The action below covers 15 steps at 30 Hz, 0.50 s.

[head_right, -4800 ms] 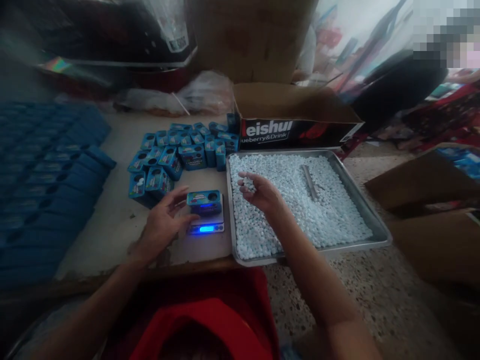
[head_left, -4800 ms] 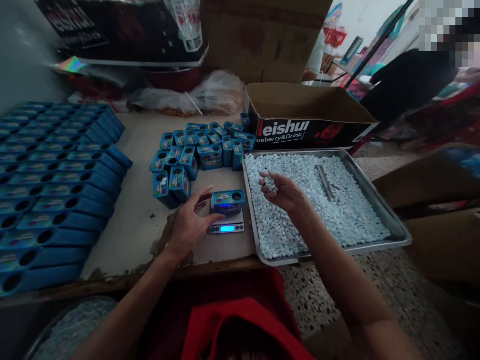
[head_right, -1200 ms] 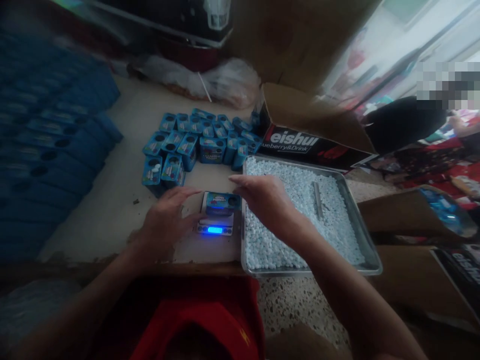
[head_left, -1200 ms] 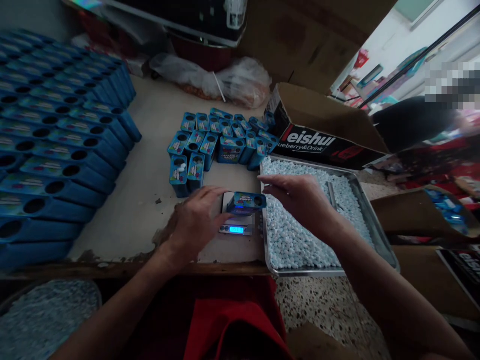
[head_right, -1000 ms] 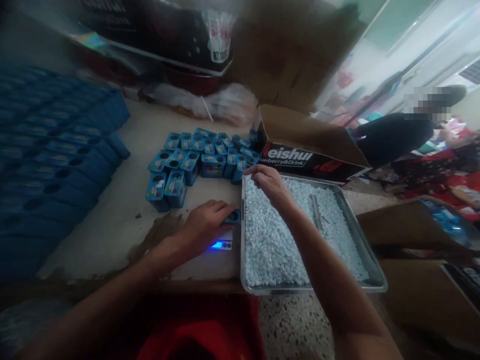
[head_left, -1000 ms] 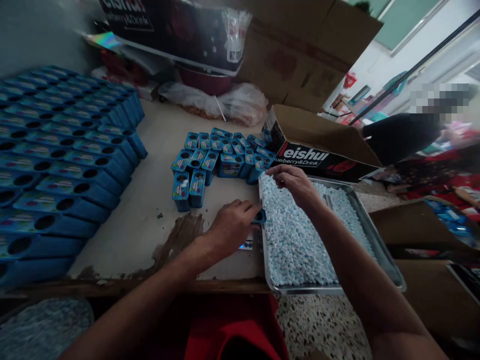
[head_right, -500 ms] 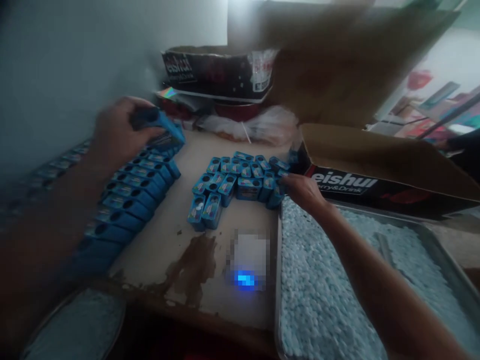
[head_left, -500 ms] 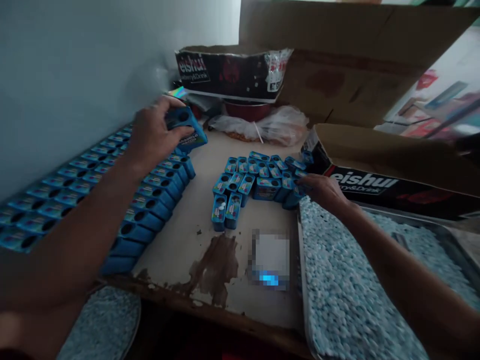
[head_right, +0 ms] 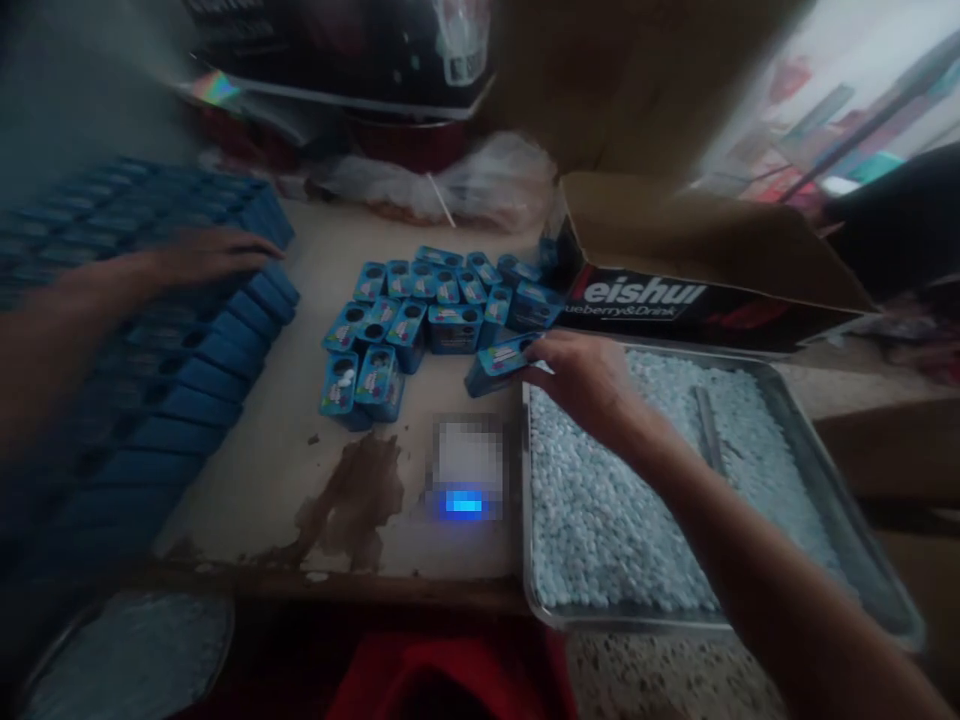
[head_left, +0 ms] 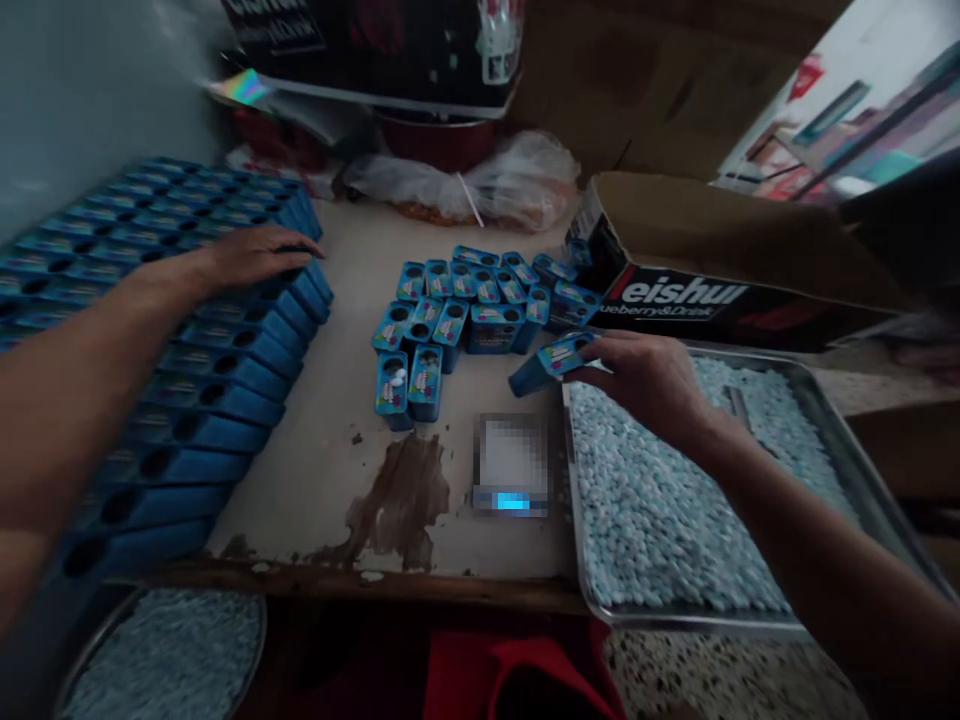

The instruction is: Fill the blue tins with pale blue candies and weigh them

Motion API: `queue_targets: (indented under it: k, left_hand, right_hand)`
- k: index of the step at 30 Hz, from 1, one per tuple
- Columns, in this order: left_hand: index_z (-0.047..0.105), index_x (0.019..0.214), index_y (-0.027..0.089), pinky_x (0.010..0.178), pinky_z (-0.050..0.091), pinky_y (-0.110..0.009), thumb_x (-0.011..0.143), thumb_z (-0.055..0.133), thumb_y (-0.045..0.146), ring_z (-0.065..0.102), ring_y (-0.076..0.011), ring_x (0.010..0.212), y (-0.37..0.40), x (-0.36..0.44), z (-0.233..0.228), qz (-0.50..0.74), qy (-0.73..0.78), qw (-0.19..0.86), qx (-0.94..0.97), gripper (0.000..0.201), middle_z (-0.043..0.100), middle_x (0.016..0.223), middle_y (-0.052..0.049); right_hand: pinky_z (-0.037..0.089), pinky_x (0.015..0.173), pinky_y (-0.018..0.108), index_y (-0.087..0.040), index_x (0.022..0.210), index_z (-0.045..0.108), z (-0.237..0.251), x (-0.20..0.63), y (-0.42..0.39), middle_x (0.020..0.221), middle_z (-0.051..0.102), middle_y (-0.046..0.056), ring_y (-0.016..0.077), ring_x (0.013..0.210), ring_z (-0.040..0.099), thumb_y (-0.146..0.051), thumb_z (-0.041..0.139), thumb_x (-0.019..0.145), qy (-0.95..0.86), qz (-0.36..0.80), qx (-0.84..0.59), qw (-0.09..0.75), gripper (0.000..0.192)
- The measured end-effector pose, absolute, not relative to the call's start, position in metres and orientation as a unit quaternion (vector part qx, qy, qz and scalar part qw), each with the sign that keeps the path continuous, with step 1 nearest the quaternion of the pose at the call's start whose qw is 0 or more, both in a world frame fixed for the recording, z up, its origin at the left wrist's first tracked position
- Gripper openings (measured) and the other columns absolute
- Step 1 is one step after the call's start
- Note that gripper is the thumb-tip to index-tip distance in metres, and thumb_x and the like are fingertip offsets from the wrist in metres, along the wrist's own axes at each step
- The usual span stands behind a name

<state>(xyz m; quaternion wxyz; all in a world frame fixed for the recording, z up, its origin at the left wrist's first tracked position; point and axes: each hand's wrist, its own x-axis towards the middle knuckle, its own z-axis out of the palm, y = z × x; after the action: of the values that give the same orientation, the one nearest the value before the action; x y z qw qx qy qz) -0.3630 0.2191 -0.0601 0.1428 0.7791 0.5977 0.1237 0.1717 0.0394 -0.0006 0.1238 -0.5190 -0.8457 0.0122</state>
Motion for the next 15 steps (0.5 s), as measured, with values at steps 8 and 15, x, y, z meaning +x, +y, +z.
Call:
queue_targets:
  k: [8,15]
  left_hand:
    - [0.066,0.124,0.009,0.128,0.017,-0.059,0.100,0.051,0.057,0.053,-0.0226,0.136,0.179,-0.326,-0.057,0.126,0.654,0.073,0.742,0.055,0.066,0.142,0.004]
    - [0.057,0.136,0.002,0.118,0.036,-0.052,0.085,0.048,0.081,0.053,-0.0261,0.137,0.156,-0.324,-0.028,0.156,0.653,-0.014,0.741,0.095,0.066,0.140,-0.005]
  right_hand:
    - [0.024,0.056,0.030,-0.023,0.084,0.075,-0.018,0.129,-0.054,0.082,0.076,0.004,0.0175,0.064,0.064,-0.040,0.069,0.095,-0.833,0.034,-0.552,0.027,0.021]
    - [0.027,0.058,0.029,-0.023,0.094,0.074,-0.004,0.142,-0.066,0.075,0.072,0.003,0.0171,0.063,0.061,-0.050,0.068,0.096,-0.800,0.072,-0.590,0.079,0.027]
